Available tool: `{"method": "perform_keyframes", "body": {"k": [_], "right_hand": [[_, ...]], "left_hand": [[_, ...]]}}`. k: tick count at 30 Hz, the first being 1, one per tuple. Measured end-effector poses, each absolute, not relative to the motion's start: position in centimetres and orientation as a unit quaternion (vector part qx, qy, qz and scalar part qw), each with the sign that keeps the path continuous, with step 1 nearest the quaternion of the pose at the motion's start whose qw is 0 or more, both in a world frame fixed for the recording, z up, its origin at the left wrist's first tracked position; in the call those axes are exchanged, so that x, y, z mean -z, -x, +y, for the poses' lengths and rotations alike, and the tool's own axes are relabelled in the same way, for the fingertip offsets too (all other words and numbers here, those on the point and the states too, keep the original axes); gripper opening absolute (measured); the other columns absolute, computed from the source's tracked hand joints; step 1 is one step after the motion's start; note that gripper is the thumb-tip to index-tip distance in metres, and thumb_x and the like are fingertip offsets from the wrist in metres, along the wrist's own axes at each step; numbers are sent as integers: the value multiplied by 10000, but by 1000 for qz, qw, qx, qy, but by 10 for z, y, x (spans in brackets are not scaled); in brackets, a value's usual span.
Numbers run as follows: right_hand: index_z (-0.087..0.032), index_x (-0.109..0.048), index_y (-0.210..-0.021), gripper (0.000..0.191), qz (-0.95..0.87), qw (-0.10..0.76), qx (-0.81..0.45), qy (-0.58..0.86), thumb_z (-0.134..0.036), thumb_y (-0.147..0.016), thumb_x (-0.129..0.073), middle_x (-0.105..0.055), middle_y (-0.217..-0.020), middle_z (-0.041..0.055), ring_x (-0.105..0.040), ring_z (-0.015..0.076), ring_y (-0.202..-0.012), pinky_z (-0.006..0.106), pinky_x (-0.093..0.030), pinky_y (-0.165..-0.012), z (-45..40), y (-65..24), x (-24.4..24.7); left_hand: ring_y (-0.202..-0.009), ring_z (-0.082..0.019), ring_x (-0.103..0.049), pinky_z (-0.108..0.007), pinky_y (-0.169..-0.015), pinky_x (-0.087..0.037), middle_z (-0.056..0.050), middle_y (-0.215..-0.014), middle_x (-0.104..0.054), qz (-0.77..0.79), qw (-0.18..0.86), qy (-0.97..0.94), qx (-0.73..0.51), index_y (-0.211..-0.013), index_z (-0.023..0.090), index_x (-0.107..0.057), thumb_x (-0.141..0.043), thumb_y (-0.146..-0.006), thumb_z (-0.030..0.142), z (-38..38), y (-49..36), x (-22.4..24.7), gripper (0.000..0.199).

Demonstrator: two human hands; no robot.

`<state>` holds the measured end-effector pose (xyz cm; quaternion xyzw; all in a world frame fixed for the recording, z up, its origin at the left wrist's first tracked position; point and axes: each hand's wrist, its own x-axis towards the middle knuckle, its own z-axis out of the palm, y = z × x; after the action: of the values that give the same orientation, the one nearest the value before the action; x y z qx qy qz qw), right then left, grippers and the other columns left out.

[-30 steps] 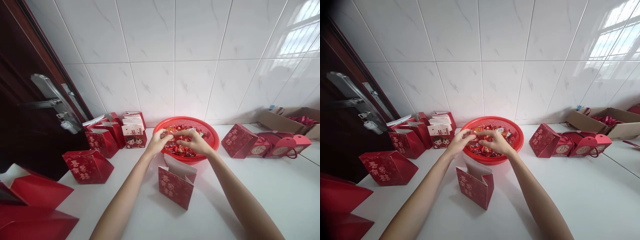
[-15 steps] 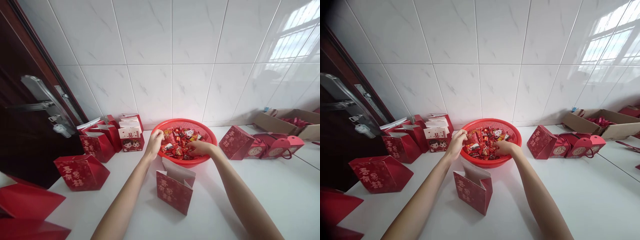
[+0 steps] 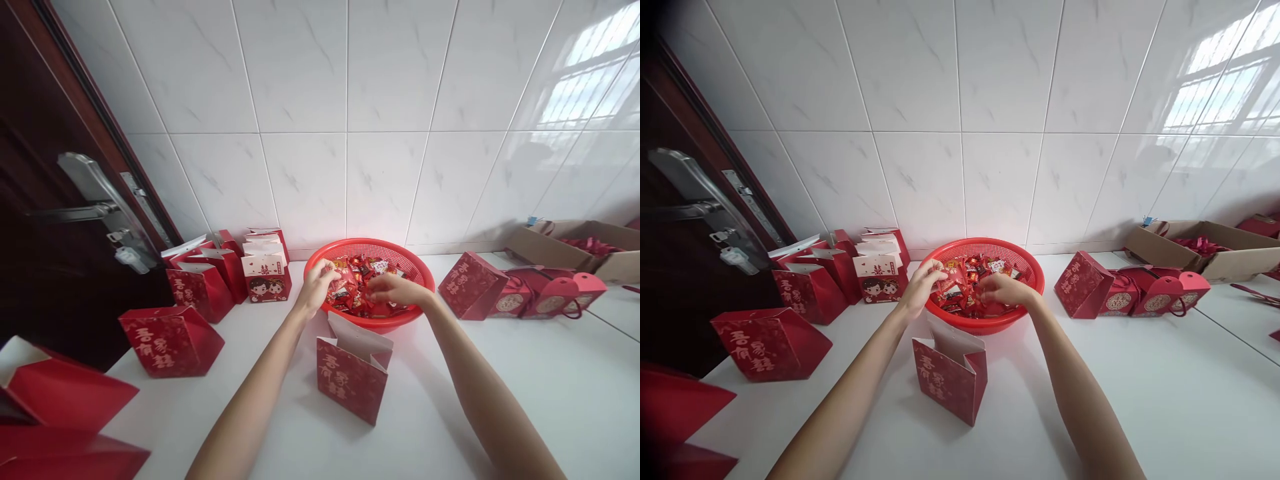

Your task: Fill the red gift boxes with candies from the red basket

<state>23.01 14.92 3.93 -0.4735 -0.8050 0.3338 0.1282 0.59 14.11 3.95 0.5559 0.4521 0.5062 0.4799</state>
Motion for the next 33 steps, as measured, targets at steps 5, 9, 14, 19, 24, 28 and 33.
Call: {"method": "perform_keyframes", "body": {"k": [5, 9, 14, 19, 24, 28, 33], "right_hand": [[-204, -630, -1081, 385, -705, 388, -448, 390, -465, -810, -713, -682, -828, 19, -642, 175, -734, 315, -524, -676, 145, -237, -41], [-212, -612, -960, 324, -667, 464, -470, 345, -450, -798, -759, -685, -817, 6, -646, 152, -698, 323, -537, -716, 139, -228, -46], [-208, -697, -966, 260, -700, 469, -411, 347, -436, -842, -704, -721, -923, 53, -684, 202, -812, 347, -565, -724, 136, -201, -50], [-196, -722, -925, 241, -714, 484, -356, 359, -420, -837, -697, -736, -875, 61, -696, 218, -784, 349, -564, -687, 138, -190, -46], [-197, -743, -892, 244, -739, 467, -333, 353, -431, -841, -692, -753, -882, 60, -703, 225, -851, 362, -572, -767, 135, -192, -48], [-201, -715, -1035, 355, -722, 459, -350, 383, -503, -854, -672, -745, -979, 80, -695, 237, -897, 373, -569, -782, 137, -204, -49], [-219, -701, -1084, 344, -785, 273, -287, 477, -473, -859, -642, -714, -1114, 92, -656, 267, -1010, 386, -524, -836, 145, -231, -45]], "left_hand": [[-744, -149, -586, -264, -685, -467, 14, -846, -615, 433, 439, -605, -503, -959, 231, -613, -667, -714, 288, 142, -4, -35, 258], [-776, -167, -616, -283, -689, -505, -20, -967, -655, 408, 430, -635, -495, -1051, 240, -607, -656, -757, 287, 145, -4, -30, 302], [-887, -202, -640, -315, -806, -516, -44, -998, -705, 367, 422, -683, -470, -958, 208, -686, -599, -797, 290, 144, -8, -29, 201], [-886, -206, -649, -320, -846, -502, -22, -943, -725, 382, 454, -662, -457, -958, 200, -725, -570, -753, 238, 137, -9, -37, 260], [-886, -212, -642, -315, -828, -494, -24, -879, -701, 378, 457, -673, -442, -909, 187, -719, -679, -794, 423, 133, -8, -40, 265], [-883, -198, -634, -310, -835, -500, -27, -908, -687, 376, 440, -671, -463, -909, 191, -700, -711, -791, 524, 135, -10, -37, 354], [-782, -165, -602, -273, -731, -489, -7, -814, -649, 386, 441, -629, -511, -853, 196, -675, -695, -796, 577, 139, -11, -32, 386]]}}
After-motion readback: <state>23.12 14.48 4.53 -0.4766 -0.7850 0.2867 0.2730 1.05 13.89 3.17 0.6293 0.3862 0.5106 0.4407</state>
